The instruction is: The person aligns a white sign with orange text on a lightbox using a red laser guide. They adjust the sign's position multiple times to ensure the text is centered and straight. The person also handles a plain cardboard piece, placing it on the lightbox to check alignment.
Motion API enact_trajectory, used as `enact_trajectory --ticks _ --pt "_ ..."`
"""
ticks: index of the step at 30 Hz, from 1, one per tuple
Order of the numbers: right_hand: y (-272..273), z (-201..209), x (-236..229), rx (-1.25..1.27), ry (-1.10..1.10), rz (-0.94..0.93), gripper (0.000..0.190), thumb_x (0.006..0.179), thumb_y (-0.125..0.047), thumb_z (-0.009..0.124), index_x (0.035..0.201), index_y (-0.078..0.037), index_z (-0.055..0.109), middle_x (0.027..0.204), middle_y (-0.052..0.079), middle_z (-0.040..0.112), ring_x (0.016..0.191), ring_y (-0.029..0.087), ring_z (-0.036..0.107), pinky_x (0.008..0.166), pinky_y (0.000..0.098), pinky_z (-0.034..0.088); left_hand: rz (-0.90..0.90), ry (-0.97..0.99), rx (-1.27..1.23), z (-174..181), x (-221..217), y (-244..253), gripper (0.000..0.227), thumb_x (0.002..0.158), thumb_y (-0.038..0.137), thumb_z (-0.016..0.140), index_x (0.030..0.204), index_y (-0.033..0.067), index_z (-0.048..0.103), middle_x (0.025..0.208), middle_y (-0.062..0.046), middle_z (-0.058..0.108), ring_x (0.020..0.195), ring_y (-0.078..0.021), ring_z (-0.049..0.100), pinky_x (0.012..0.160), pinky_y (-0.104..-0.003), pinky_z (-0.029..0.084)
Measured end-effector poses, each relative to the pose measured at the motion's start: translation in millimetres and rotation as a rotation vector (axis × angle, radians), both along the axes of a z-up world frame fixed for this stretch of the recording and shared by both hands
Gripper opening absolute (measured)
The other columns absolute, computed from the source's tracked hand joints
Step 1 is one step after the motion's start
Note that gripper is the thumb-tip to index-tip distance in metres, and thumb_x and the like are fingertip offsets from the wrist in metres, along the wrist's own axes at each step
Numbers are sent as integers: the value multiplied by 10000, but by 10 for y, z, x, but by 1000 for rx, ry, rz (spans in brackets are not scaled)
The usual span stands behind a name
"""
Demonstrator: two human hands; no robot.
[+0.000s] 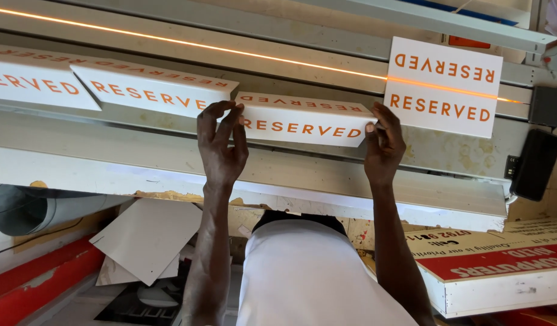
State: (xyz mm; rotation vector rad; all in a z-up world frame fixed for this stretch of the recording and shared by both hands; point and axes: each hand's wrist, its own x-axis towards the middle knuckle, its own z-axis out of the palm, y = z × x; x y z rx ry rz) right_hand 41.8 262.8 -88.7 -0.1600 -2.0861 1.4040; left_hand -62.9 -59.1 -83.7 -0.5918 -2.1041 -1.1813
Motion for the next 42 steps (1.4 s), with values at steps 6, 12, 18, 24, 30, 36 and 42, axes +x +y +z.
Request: enact_trajectory --ticks 6,12,18,24,30,36,42 --pt "123 420 -59 466 32 85 242 1144 36 738 1345 -39 850 1305 118 789 1266 327 679 1143 465 506 108 -46 82 -238 268 35 313 1054 -61 743 1330 56 834 1211 -58 687 1109 -257 721 949 -384 596" --pt "266 449 -287 488 -128 238 193 1150 7 756 1250 -105 877 1140 26 824 1108 268 753 1058 445 524 154 -311 269 -256 471 23 280 1127 -52 653 1365 59 751 1148 -86 651 1028 -234 701 950 -414 606" --pt "228 551 -297 431 -122 292 199 1148 73 741 1240 -54 863 1136 96 825 1131 330 770 1080 483 519 154 -401 207 -295 530 20 247 1103 -54 694 1320 24 783 1171 -114 692 1080 -302 736 966 -450 630" --pt "114 512 -28 400 -158 165 194 1149 65 743 1260 -48 855 1171 115 825 1171 337 764 1131 498 506 138 -378 152 -325 544 65 265 1103 -17 714 1331 71 817 1166 -67 708 1093 -264 728 978 -430 610" --pt "257 585 -140 368 -218 245 184 1152 39 752 1249 -69 866 1150 97 838 1160 342 783 1098 498 517 116 -245 16 -258 407 -6 362 1131 -8 689 1466 98 775 1168 -74 656 1036 -260 645 951 -432 556" --pt "214 740 -94 422 -208 252 242 1156 33 732 1369 -36 825 1284 174 811 1314 421 729 1153 563 496 53 -182 -271 -69 191 -8 499 1133 87 739 1627 145 698 961 -60 565 857 -282 569 868 -434 541" --pt "277 640 189 488 -202 56 301 1160 112 677 1330 -67 848 1376 190 747 1362 444 649 1178 584 493 31 -203 -309 -139 163 -57 503 1158 110 710 1658 144 680 948 -71 573 862 -299 580 871 -441 542"
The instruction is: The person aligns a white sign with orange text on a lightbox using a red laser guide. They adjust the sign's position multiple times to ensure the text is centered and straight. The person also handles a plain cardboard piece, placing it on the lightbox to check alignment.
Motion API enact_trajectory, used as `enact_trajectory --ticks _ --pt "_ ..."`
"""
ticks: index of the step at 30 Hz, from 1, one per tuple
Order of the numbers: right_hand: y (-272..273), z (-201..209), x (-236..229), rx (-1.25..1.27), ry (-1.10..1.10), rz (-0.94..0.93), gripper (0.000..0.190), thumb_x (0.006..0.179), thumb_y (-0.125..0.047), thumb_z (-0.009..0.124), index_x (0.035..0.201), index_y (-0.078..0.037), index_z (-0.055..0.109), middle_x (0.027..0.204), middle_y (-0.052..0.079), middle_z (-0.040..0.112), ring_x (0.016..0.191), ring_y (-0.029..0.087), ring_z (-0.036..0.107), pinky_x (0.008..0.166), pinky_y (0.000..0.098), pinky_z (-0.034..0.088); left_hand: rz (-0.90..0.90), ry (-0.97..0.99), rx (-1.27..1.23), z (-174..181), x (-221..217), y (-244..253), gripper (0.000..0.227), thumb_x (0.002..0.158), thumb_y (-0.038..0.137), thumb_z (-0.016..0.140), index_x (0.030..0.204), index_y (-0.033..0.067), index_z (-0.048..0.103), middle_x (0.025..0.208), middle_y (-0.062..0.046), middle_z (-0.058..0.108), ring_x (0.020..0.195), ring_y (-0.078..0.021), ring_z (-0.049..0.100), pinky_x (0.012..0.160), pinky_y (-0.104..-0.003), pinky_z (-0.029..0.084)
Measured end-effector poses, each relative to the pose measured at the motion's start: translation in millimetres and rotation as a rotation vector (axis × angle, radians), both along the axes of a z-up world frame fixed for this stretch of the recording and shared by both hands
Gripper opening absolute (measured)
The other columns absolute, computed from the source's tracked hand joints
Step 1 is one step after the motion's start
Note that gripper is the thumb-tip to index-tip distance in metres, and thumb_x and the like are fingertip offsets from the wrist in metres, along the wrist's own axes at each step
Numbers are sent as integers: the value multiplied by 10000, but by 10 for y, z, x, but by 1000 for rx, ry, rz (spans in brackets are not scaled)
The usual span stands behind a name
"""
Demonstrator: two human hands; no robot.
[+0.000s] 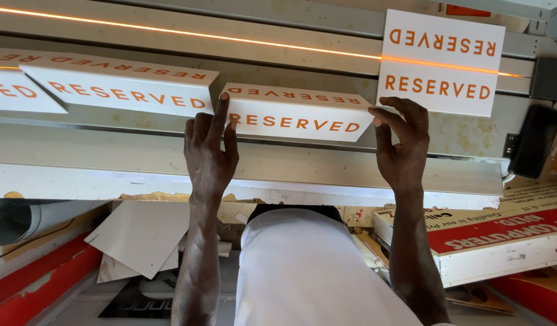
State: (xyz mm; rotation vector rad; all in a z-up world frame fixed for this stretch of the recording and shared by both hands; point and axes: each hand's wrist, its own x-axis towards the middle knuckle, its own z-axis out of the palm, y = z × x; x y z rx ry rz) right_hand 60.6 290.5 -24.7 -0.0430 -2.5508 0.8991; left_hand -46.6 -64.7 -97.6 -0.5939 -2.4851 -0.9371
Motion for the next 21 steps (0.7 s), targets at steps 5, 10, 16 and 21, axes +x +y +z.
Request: enact_trajectory --ticks 5,10,16,21 --pt "44 -101 56 7 -4 -5 298 1150 117 680 1301 -70 855 1370 192 731 1378 452 627 1183 592 487 -2 -21 -8 -10 -8 -4 511 1157 105 713 1666 140 678 913 -63 577 864 -294 596 875 -447 552" --pt "39 -39 51 12 -6 11 291 1139 133 686 1296 -42 857 1337 220 738 1369 485 628 1177 621 483 1 -40 -14 64 -16 -13 470 1178 138 692 1648 150 703 858 -39 567 848 -277 607 874 -439 552" --pt "15 -118 73 4 15 -15 282 1118 123 719 1262 -66 871 1294 180 738 1378 462 618 1198 636 473 4 -42 -1 37 47 -1 478 1176 140 696 1654 143 694 843 -41 574 844 -280 604 874 -438 552" --pt "-30 -90 72 -37 30 -28 289 1112 136 723 1268 -56 871 1245 204 734 1349 477 630 1204 653 469 13 -58 11 31 53 13 474 1166 112 698 1640 129 705 838 -61 603 861 -289 632 881 -448 550"
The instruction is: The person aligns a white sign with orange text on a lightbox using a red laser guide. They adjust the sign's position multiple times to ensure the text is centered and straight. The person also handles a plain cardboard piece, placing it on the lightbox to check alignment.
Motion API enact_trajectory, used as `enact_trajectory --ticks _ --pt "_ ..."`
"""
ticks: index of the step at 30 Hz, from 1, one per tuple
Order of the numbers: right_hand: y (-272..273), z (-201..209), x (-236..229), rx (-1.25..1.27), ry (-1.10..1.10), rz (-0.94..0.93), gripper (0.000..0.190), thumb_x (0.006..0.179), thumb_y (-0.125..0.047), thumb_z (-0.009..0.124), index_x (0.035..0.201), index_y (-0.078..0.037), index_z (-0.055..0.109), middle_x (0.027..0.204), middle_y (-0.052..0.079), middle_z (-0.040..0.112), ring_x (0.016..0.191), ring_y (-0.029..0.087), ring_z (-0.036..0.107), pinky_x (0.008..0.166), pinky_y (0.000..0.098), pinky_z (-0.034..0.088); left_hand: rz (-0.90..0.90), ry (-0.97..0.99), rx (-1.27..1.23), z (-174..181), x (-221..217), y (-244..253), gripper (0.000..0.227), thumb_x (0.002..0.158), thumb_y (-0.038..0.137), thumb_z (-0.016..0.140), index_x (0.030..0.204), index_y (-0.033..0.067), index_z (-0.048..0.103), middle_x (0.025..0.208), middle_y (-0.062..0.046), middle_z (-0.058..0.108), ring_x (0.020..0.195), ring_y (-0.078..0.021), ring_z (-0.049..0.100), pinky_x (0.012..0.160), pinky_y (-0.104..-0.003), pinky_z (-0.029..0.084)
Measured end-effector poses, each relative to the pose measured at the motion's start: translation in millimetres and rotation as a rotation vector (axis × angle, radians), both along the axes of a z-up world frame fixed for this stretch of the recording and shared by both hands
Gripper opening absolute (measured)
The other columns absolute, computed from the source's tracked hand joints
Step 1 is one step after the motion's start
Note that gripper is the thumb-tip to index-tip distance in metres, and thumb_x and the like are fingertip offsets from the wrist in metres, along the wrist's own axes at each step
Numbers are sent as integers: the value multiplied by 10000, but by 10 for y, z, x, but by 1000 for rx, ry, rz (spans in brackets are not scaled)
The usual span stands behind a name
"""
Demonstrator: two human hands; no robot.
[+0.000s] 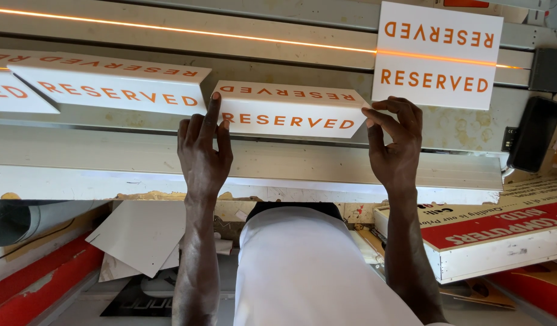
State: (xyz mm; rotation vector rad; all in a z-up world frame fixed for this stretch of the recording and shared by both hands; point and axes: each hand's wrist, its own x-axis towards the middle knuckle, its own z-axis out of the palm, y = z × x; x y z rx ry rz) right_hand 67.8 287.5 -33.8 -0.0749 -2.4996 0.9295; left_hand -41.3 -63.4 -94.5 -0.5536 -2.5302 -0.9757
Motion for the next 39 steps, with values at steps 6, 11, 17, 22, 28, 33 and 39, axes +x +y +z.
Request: enact_trajectory --ticks 6,11,17,22,28,33,39 --pt "54 108 -27 26 -45 30 290 1107 135 740 1280 -51 879 1280 216 729 1388 501 603 1212 670 448 -21 -44 28 108 -65 -25 423 1188 121 668 1606 122 738 807 -53 612 851 -298 656 876 -457 548" --pt "49 103 -13 22 -48 32 284 1103 129 743 1270 -57 879 1278 214 727 1389 506 602 1217 675 447 -10 -20 8 98 -20 -23 430 1186 122 671 1611 121 736 786 -45 600 833 -281 651 868 -439 542" --pt "39 101 -4 -1 -68 21 280 1107 110 747 1280 -68 877 1254 194 714 1387 490 596 1225 672 438 10 -6 12 34 10 19 444 1192 133 662 1632 127 713 776 -30 597 827 -263 655 872 -420 551" --pt "59 154 -40 22 -66 26 268 1103 109 760 1267 -63 883 1246 207 720 1377 499 604 1234 673 439 -47 -73 79 132 -48 -7 476 1178 92 667 1653 111 690 759 -40 603 798 -270 650 854 -428 539" --pt "50 101 5 34 -76 21 274 1100 106 756 1278 -64 875 1238 193 708 1387 497 600 1242 681 438 -55 -97 88 146 -26 -49 462 1178 87 680 1639 119 710 753 -42 628 784 -262 662 853 -424 540" --pt "53 115 5 7 -85 18 282 1101 92 749 1280 -88 873 1246 180 694 1402 484 590 1239 684 435 -60 -158 146 213 -28 -1 467 1172 72 669 1636 111 702 738 -42 635 752 -254 652 862 -418 539" --pt "67 181 -42 66 -83 30 251 1102 92 771 1261 -67 883 1230 201 694 1380 509 603 1236 684 449 -87 -150 134 245 -160 -73 408 1160 43 679 1554 101 772 719 -32 632 738 -241 669 842 -419 535"
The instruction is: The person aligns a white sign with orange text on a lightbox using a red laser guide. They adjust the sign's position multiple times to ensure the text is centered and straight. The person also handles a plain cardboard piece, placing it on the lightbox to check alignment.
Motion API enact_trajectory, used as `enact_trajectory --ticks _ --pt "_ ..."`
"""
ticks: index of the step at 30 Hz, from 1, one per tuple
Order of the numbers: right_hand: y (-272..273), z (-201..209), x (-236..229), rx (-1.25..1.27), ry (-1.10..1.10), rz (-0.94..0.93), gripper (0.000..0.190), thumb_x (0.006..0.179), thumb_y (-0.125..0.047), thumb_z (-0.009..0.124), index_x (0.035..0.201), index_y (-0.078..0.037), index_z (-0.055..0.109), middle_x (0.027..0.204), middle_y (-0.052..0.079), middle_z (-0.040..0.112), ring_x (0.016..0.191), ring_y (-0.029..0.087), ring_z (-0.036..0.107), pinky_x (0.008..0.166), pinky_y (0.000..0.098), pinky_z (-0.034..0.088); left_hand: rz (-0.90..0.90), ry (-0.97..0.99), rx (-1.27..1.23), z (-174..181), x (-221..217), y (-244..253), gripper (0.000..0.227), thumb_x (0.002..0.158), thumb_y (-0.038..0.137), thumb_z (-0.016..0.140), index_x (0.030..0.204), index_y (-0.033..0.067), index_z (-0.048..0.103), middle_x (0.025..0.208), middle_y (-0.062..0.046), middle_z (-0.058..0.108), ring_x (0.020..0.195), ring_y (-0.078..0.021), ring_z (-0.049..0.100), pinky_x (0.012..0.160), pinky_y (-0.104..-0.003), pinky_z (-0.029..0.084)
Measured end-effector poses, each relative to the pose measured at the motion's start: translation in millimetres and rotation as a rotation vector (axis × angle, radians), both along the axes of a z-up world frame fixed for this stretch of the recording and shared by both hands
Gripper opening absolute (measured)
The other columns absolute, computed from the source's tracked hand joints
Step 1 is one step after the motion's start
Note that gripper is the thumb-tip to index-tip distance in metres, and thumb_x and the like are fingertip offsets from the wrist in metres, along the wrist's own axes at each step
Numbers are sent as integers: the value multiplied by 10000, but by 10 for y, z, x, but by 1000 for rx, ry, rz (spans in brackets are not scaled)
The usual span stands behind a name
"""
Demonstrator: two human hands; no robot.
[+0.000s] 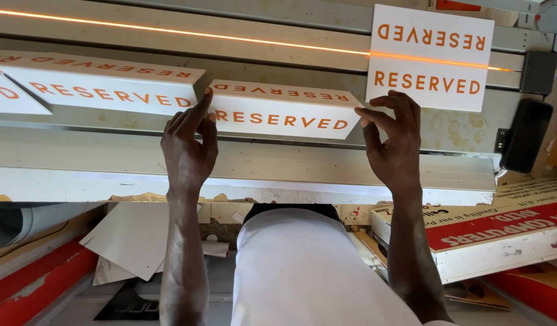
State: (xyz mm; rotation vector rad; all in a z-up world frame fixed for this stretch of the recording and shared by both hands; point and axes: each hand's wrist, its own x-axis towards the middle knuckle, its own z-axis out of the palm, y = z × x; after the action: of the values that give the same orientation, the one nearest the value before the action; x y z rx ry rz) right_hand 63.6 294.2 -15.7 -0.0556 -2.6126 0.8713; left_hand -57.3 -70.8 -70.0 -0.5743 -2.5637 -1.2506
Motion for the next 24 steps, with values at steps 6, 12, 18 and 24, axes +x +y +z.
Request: enact_trajectory --ticks 6,12,18,24 --pt "1 -77 37 -33 -2 -16 247 1107 78 767 1257 -83 879 1232 175 688 1399 489 594 1228 673 448 15 3 -18 -16 94 36 448 1154 29 654 1589 86 742 697 -51 622 723 -262 671 849 -418 532" --pt "-2 -48 26 -7 2 -9 252 1103 81 766 1270 -70 878 1230 180 688 1388 499 598 1208 661 463 -10 -40 93 -53 -21 2 419 1125 -9 683 1523 81 781 701 -43 636 724 -258 689 852 -417 548" --pt "-46 -78 84 0 -13 -31 288 1093 93 759 1308 -62 870 1232 193 692 1388 498 609 1203 653 475 13 48 54 -147 93 53 461 1121 0 652 1565 74 751 680 -41 617 698 -259 669 809 -410 548" --pt "-211 54 85 -227 -77 -164 388 1188 -76 679 1558 35 639 1345 269 670 1329 504 674 1070 631 589 221 54 146 -120 219 146 515 1157 131 715 1648 35 595 1237 -95 701 1147 -285 711 925 -397 628"
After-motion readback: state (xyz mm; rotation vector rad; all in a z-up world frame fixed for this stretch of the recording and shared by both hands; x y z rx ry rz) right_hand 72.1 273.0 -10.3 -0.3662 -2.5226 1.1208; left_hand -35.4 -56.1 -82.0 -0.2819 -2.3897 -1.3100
